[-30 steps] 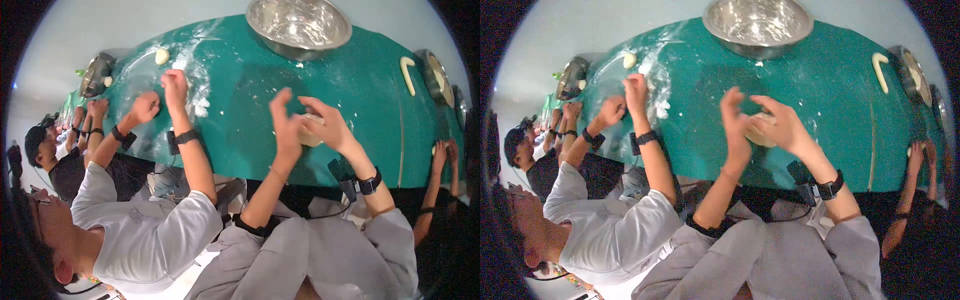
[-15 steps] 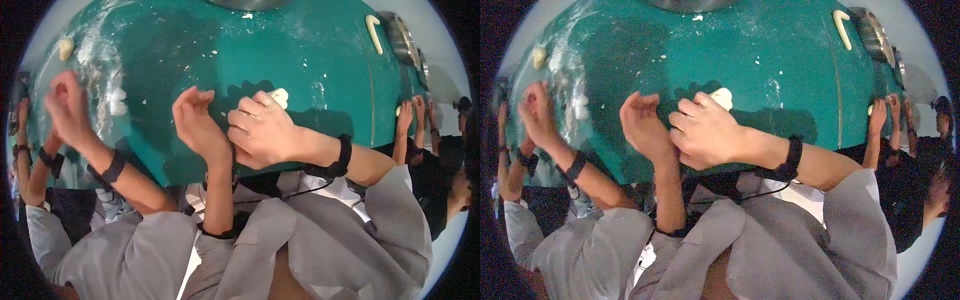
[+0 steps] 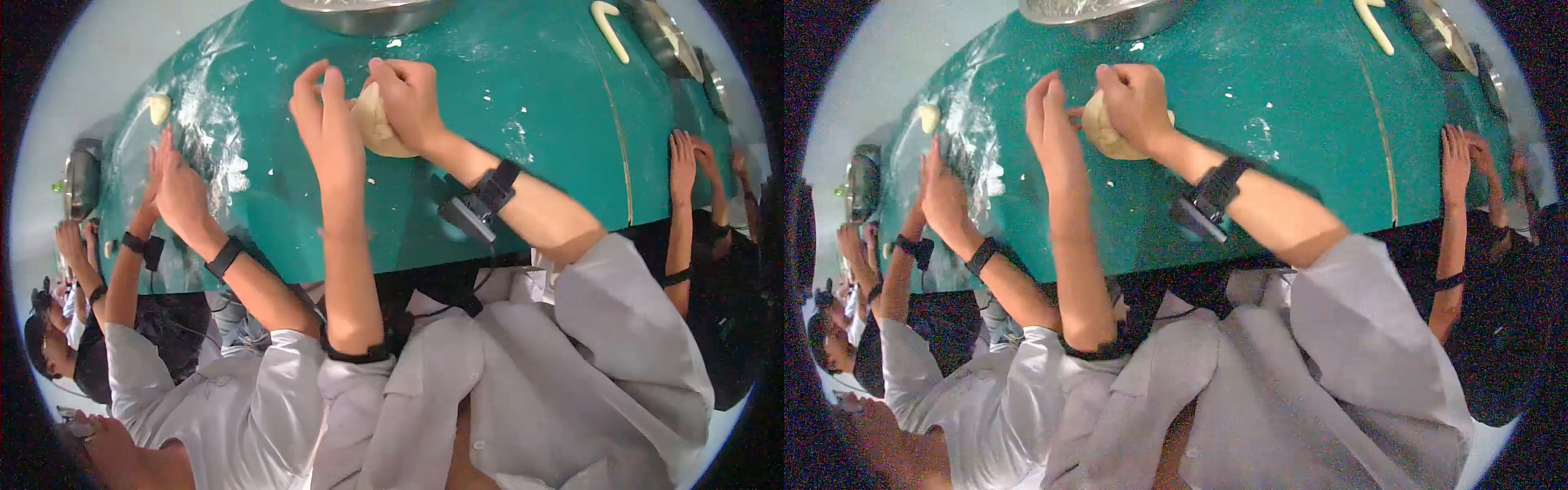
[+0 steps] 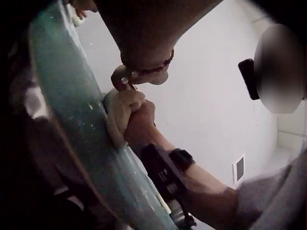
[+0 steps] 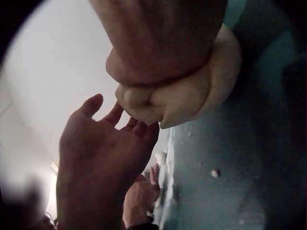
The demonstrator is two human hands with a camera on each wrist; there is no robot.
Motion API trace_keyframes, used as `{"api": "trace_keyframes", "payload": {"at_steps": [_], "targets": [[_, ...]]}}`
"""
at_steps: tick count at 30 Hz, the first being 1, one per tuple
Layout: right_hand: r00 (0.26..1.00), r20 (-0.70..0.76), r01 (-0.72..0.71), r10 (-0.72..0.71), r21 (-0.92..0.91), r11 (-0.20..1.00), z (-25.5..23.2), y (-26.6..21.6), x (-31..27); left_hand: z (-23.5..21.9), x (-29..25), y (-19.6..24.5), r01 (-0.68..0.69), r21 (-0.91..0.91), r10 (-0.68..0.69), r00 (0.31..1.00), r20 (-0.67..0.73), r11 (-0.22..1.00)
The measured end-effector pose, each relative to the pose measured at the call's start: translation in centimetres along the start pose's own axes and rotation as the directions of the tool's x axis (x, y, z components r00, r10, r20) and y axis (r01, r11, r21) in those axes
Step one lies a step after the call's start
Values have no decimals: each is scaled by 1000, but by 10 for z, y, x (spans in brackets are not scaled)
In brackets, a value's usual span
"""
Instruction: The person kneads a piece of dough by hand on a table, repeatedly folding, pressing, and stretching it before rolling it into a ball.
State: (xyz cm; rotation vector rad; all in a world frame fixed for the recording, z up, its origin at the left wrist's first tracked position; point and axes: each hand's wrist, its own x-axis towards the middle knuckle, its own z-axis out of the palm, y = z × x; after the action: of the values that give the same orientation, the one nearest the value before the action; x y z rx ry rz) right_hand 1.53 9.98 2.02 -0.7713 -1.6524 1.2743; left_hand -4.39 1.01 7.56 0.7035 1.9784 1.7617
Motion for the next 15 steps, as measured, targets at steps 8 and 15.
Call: {"api": "trace_keyframes", "payload": {"at_steps": [8,15], "targets": [[999,48,-34,23,253,967,-81,14,-21,37,-7,2,-204,512,-11,923,384,835],[997,22,-82,79,339,937,-108,-21,-10,36,-89,-12,-645,482,406,756,513,593]]}}
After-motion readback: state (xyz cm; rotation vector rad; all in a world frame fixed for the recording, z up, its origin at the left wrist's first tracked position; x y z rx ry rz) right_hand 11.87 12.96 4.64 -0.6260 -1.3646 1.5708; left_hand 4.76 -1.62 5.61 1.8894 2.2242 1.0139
